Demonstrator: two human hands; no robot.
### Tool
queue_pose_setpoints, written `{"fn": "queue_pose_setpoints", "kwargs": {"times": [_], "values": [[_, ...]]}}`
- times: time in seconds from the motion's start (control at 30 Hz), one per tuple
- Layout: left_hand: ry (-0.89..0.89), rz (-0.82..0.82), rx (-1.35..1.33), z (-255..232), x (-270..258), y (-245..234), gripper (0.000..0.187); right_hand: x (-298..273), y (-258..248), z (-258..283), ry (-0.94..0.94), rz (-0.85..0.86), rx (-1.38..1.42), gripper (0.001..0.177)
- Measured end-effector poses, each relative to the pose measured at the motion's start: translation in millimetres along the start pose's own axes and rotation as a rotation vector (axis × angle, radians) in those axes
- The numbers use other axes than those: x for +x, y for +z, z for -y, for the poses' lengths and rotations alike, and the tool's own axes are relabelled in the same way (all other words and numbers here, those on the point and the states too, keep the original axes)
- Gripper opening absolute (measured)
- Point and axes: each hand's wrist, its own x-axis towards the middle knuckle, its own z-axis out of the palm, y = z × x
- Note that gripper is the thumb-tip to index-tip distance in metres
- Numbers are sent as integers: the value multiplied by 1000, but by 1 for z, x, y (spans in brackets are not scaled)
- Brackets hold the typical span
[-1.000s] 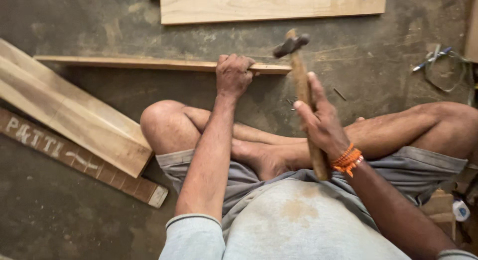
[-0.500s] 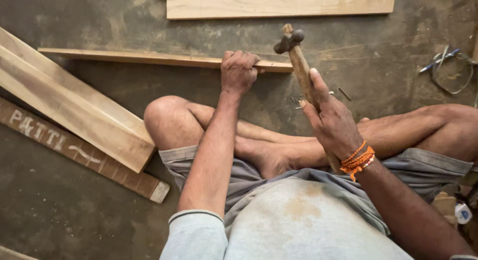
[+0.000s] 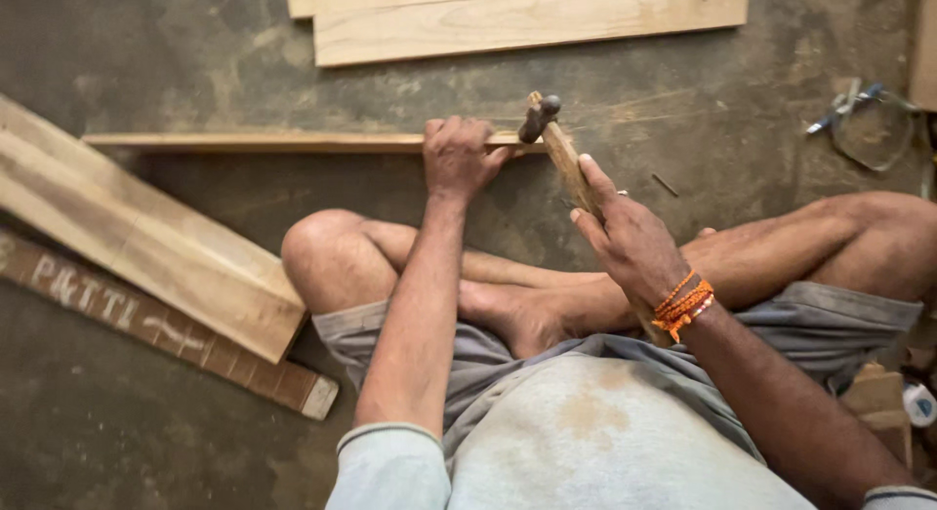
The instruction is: The person hammers nails into a wooden board while sitting on a workshop floor. They hold the wood steady and use a hammer to strike small nails into the surface to join wood pieces together.
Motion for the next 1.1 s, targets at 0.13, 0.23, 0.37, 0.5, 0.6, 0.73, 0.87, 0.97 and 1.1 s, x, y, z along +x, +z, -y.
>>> {"fn": "queue_pose_setpoints", "kwargs": {"times": [0.13, 0.23, 0.37, 0.5, 0.6, 0.73, 0.87, 0.97, 1.1], "values": [[16, -4, 28, -3, -2, -5, 43, -15, -3, -5, 328, 65, 285, 76], [18, -9, 24, -6, 2, -8, 47, -27, 1, -16, 362, 39, 412, 78], [28, 6, -14, -7, 3, -11, 48, -41, 10, -41, 308, 6, 383, 78], [46, -12, -48, 0, -2, -8, 38, -43, 16, -57, 423, 64, 700, 77], [85, 21, -31, 5, -7, -6, 26, -43, 23, -60, 444, 182, 858, 76], [110, -3, -48, 1, -7, -20, 15, -34, 36, -58, 455, 373, 846, 74], [116, -44, -160, -22, -5, -62, 17, -24, 45, -53, 365, 405, 835, 68], [140, -40, -225, -37, -6, -103, 18, -23, 51, -52, 406, 424, 615, 63], [188, 50, -350, -46, -7, -159, 24, -24, 61, -73, 315, 391, 539, 54]]}}
